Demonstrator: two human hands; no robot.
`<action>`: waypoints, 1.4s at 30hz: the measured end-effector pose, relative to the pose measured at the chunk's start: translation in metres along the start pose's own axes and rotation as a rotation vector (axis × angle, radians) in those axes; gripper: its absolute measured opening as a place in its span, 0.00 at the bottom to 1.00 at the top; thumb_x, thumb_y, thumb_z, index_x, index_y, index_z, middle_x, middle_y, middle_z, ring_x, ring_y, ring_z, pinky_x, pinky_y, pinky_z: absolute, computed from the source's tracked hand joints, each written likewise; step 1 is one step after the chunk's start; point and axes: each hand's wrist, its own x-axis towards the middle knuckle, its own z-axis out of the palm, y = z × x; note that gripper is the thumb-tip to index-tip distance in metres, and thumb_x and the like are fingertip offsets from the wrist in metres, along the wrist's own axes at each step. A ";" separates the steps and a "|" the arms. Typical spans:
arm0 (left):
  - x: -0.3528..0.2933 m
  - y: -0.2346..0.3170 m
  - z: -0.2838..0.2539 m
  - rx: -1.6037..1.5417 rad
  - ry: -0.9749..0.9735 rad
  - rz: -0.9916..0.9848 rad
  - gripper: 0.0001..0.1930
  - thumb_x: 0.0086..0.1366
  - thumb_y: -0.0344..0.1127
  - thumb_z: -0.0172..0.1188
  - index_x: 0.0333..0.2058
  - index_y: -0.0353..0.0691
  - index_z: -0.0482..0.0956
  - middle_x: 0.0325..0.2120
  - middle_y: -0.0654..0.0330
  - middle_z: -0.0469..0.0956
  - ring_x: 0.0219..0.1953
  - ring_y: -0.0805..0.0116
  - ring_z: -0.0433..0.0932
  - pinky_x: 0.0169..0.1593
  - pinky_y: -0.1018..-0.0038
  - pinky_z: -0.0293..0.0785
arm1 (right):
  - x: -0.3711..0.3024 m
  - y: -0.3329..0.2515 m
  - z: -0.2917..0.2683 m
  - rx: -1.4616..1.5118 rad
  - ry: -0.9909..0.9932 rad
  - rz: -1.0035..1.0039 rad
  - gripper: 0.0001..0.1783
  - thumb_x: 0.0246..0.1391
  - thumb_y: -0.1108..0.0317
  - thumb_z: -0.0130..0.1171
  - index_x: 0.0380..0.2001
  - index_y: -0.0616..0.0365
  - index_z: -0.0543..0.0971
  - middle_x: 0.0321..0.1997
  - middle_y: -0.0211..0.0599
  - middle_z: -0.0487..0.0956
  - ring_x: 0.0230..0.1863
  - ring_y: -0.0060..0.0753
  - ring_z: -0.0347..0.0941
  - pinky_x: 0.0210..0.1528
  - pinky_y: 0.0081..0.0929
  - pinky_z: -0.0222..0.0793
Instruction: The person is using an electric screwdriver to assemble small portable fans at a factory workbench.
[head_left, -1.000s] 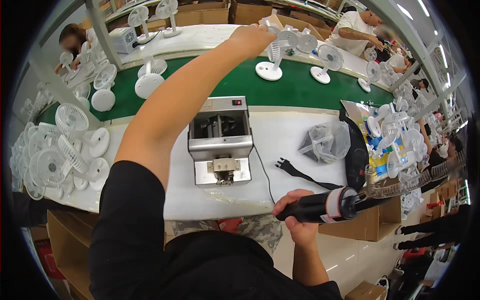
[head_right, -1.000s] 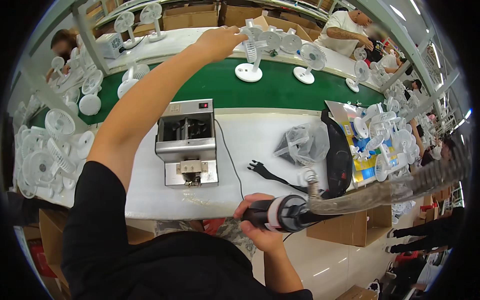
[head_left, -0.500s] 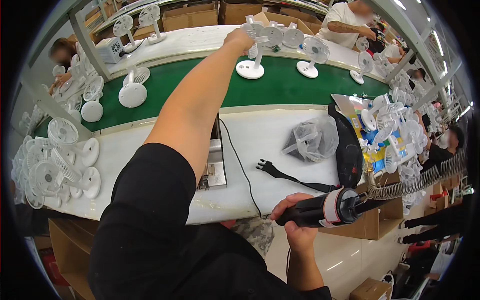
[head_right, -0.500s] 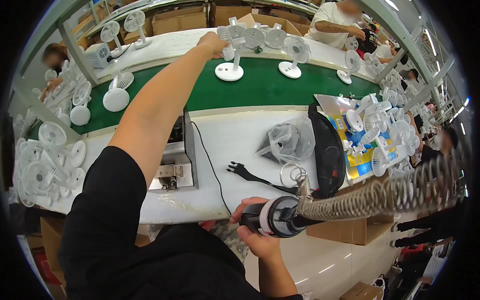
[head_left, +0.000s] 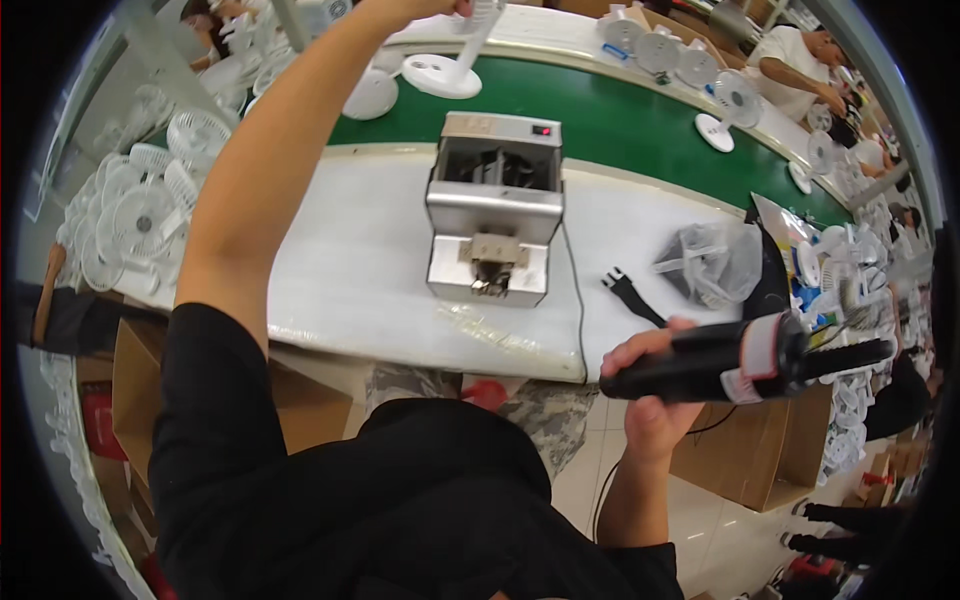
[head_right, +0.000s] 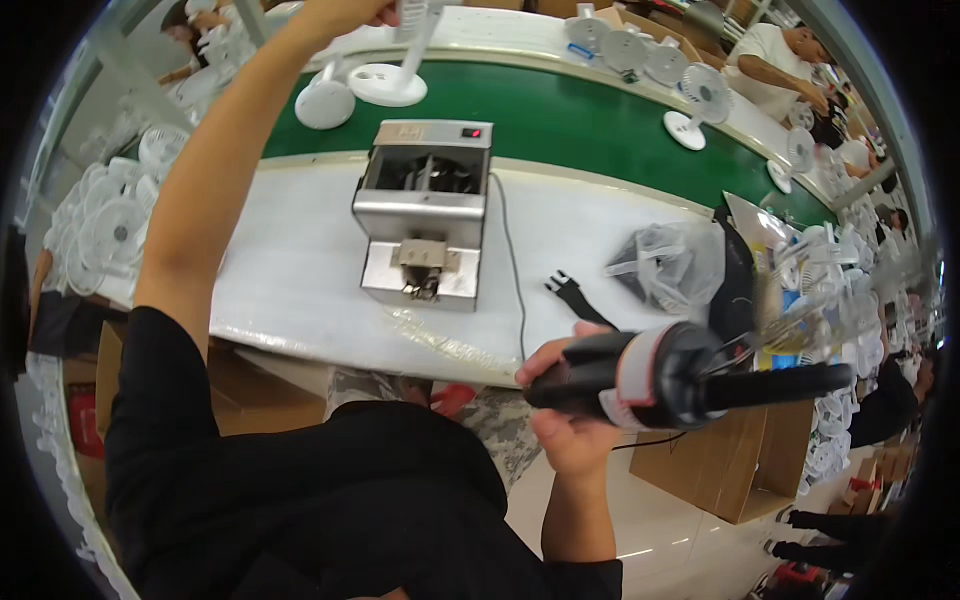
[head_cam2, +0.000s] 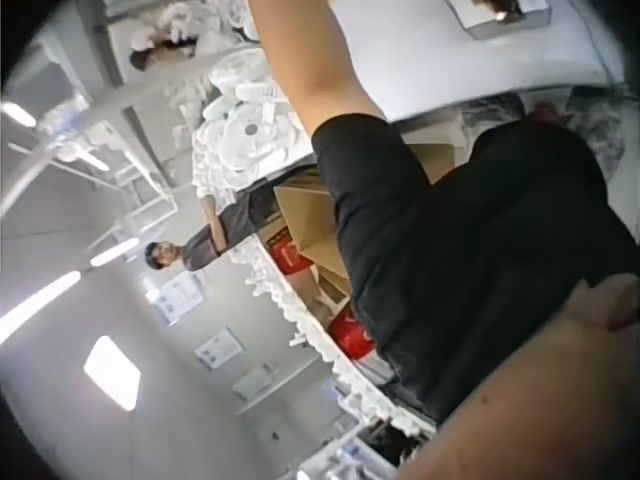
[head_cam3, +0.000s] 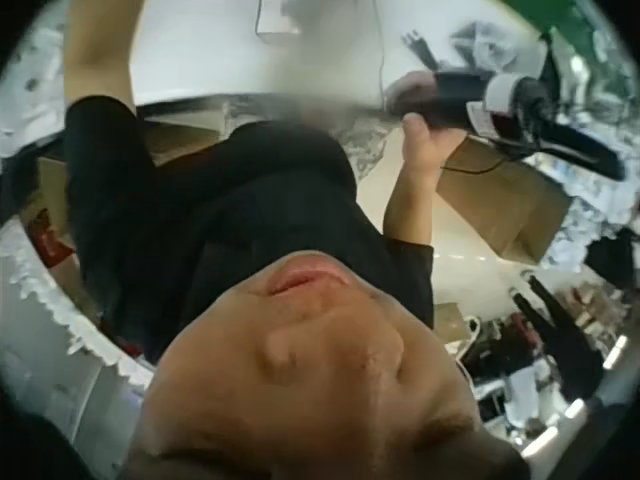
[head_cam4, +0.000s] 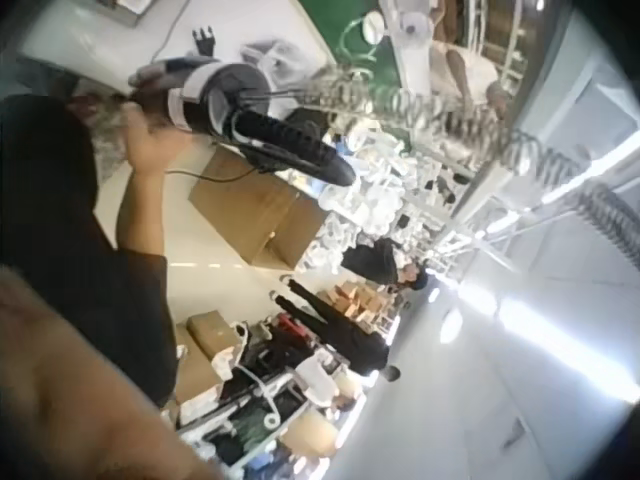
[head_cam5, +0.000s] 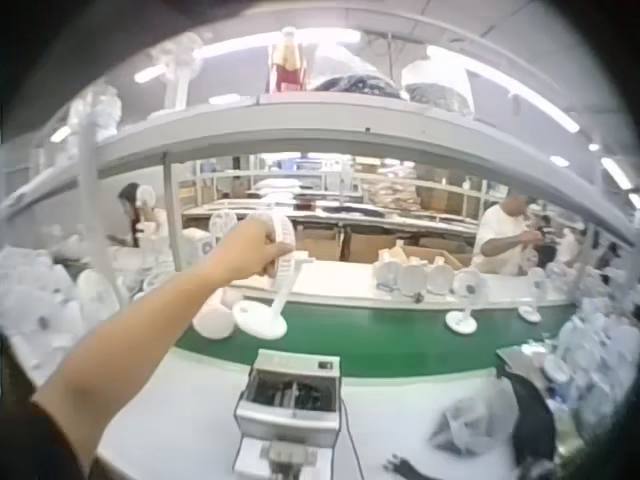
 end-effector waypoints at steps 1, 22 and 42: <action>-0.010 -0.037 -0.009 0.004 0.010 -0.024 0.13 0.63 0.33 0.56 0.29 0.25 0.77 0.15 0.57 0.76 0.15 0.68 0.74 0.23 0.76 0.71 | 0.005 -0.001 0.007 0.005 -0.022 0.013 0.38 0.50 0.51 0.64 0.57 0.61 0.62 0.30 0.44 0.76 0.27 0.33 0.72 0.31 0.24 0.70; -0.324 -0.084 0.012 -0.195 0.668 -0.042 0.07 0.62 0.34 0.50 0.30 0.36 0.71 0.22 0.59 0.68 0.21 0.71 0.62 0.26 0.76 0.63 | 0.026 -0.036 0.016 0.101 -0.004 -0.066 0.28 0.50 0.55 0.68 0.46 0.50 0.63 0.28 0.35 0.75 0.20 0.29 0.72 0.26 0.29 0.74; -0.375 -0.065 0.032 0.338 -0.157 -0.155 0.04 0.51 0.25 0.56 0.22 0.39 0.69 0.21 0.58 0.66 0.23 0.60 0.60 0.30 0.68 0.59 | 0.089 -0.107 -0.039 -0.165 -0.518 0.633 0.27 0.51 0.52 0.65 0.49 0.51 0.69 0.27 0.33 0.72 0.23 0.26 0.71 0.29 0.26 0.75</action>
